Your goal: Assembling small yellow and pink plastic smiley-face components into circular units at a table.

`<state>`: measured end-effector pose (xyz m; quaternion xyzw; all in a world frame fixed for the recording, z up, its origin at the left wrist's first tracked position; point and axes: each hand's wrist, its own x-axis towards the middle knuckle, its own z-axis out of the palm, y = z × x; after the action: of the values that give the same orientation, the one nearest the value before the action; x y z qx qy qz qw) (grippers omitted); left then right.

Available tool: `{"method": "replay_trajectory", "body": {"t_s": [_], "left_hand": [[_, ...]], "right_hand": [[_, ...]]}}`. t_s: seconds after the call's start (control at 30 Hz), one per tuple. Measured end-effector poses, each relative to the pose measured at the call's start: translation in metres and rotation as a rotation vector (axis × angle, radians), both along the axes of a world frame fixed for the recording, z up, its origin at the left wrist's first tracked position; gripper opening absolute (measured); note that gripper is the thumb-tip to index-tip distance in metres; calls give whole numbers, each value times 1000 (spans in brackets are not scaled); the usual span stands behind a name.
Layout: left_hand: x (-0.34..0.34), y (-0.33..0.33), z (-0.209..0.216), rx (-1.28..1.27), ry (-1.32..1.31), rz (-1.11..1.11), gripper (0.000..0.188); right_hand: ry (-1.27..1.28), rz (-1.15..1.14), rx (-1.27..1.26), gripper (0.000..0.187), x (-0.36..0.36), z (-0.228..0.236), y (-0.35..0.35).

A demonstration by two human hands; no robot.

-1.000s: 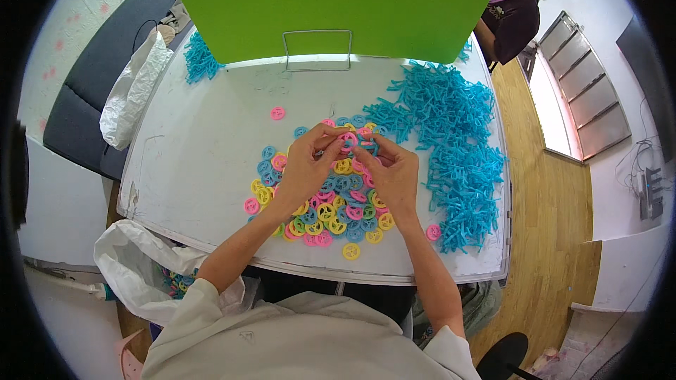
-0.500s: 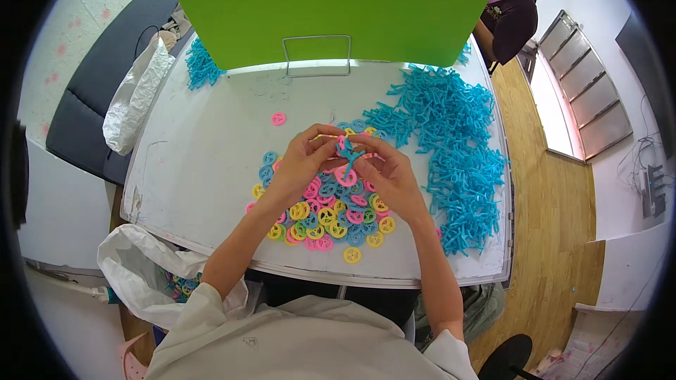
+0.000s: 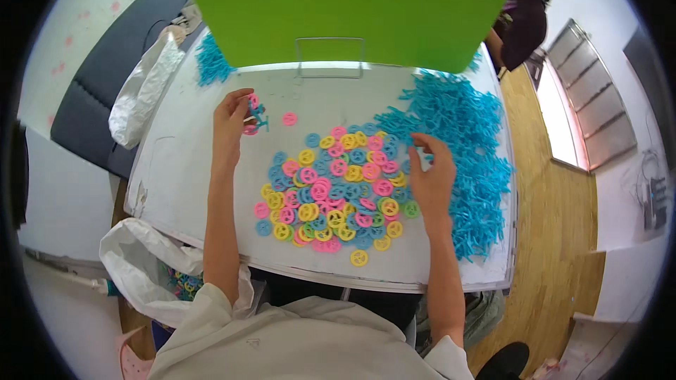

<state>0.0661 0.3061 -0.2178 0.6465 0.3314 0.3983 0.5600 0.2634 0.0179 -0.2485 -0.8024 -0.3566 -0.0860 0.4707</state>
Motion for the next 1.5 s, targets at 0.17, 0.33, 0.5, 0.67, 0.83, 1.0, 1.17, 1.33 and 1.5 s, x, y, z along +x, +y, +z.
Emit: {"method": "replay_trajectory", "body": {"t_s": [0.17,0.33,0.5,0.67,0.83,1.0,1.17,1.33,1.5], "left_hand": [[-7,32,-20,243,149,149,17],[-37,49,-42,597,596,445,19],[-34,43,-40,623,862,604,26],[8,17,-53,744,333,193,26],[30,-23,-62,870,465,7,25],[35,-24,-63,762,366,7,15],[41,-45,-35,486,194,-105,13],[47,-89,0,-141,47,-512,21],[52,-111,-4,-338,38,-687,27]], "right_hand": [[-88,-22,-90,28,9,0,-3],[-220,8,-181,32,20,6,14],[-264,181,-261,31,37,8,36],[-317,101,-311,26,42,-3,50],[-321,69,-238,21,42,-7,45],[190,76,105,18,52,5,34],[525,107,314,25,31,20,21],[810,291,435,29,-5,25,16],[935,378,410,29,-23,19,23]]}}
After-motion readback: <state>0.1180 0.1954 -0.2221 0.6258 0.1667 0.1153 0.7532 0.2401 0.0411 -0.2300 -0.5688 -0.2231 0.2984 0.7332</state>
